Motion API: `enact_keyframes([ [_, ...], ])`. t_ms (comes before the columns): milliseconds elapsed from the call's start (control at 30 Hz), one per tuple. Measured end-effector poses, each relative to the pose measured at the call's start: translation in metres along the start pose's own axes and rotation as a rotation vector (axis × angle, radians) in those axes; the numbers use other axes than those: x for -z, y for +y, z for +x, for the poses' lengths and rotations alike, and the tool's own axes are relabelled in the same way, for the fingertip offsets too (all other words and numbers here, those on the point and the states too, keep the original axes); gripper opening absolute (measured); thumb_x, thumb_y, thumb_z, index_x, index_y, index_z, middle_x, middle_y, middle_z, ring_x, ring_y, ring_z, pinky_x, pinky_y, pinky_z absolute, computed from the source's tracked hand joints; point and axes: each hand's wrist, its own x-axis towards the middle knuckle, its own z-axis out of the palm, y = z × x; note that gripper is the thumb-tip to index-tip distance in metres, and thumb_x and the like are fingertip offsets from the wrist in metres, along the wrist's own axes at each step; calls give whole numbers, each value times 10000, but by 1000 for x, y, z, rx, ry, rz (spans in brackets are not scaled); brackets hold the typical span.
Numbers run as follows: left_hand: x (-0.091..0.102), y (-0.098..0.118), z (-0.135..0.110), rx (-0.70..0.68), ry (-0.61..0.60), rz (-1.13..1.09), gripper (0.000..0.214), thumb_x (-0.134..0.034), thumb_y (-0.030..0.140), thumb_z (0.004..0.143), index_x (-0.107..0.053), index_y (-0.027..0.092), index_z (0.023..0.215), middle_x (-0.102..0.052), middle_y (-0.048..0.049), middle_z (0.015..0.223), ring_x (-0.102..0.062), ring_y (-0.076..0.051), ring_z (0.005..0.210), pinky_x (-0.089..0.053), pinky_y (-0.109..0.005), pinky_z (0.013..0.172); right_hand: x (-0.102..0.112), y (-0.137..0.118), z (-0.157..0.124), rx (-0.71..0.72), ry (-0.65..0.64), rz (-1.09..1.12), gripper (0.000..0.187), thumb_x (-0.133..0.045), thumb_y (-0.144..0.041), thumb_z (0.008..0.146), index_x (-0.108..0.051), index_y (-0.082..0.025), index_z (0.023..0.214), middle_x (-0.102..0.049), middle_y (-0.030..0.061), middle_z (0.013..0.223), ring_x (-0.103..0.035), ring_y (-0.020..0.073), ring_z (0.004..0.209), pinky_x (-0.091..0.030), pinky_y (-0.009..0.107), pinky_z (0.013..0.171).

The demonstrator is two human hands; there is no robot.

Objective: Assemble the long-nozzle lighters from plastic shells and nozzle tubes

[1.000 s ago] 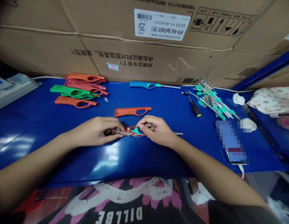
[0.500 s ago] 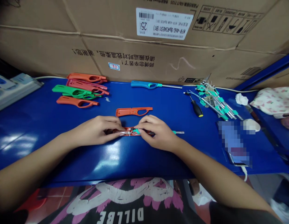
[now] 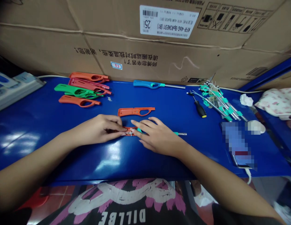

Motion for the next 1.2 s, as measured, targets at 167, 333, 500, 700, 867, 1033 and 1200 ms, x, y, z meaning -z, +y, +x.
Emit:
enact_keyframes([
  [167,-1,1,-3,-2,-33,114,215,-584,259,981,-777,190,1048,-669,-49,892,-661,-137,751,-507,-242,688,0,2,0,-43,54,134,398,-519,-273,998,-578,-240,1390,-480,109,1542,-499,291,1321,-399,520,1078],
  [333,-2,2,-4,-49,-25,210,222,-562,256,989,-760,156,999,-688,-56,891,-683,-150,756,-510,-250,681,5,11,-3,-165,157,313,336,-587,-271,952,-617,-232,1284,-664,86,1219,-575,231,1127,-433,407,964],
  [500,-4,3,-5,-119,136,291,193,-620,285,948,-756,176,1033,-745,-40,872,-691,-136,700,-493,-231,603,6,16,-5,-149,149,343,131,-547,-246,989,-661,-211,1043,-675,69,1068,-596,196,1005,-416,363,908],
  [700,-16,6,0,-266,213,313,212,-635,217,929,-731,206,1118,-757,-64,1044,-688,-205,951,-550,-326,843,2,18,-6,-140,135,348,128,-543,-258,1006,-654,-194,999,-678,58,1013,-602,180,965,-416,339,899],
  [867,-28,6,4,-255,163,365,251,-580,240,967,-722,200,1171,-722,-94,1166,-661,-238,1052,-553,-382,889,1,19,-5,-103,144,291,172,-526,-257,1015,-682,-188,994,-687,58,991,-604,179,931,-435,340,871],
  [1033,-31,6,4,-234,147,361,272,-559,243,977,-724,207,1190,-710,-100,1179,-667,-240,1047,-558,-390,884,1,18,-4,-77,144,252,185,-523,-253,1011,-690,-176,990,-695,72,989,-607,196,919,-468,357,857],
  [1200,-32,5,3,-223,130,334,287,-546,232,976,-724,236,1201,-679,-94,1265,-646,-245,1108,-543,-399,915,1,18,-4,-69,195,335,178,-524,-222,1003,-696,-178,997,-694,80,966,-623,189,910,-504,344,854],
])
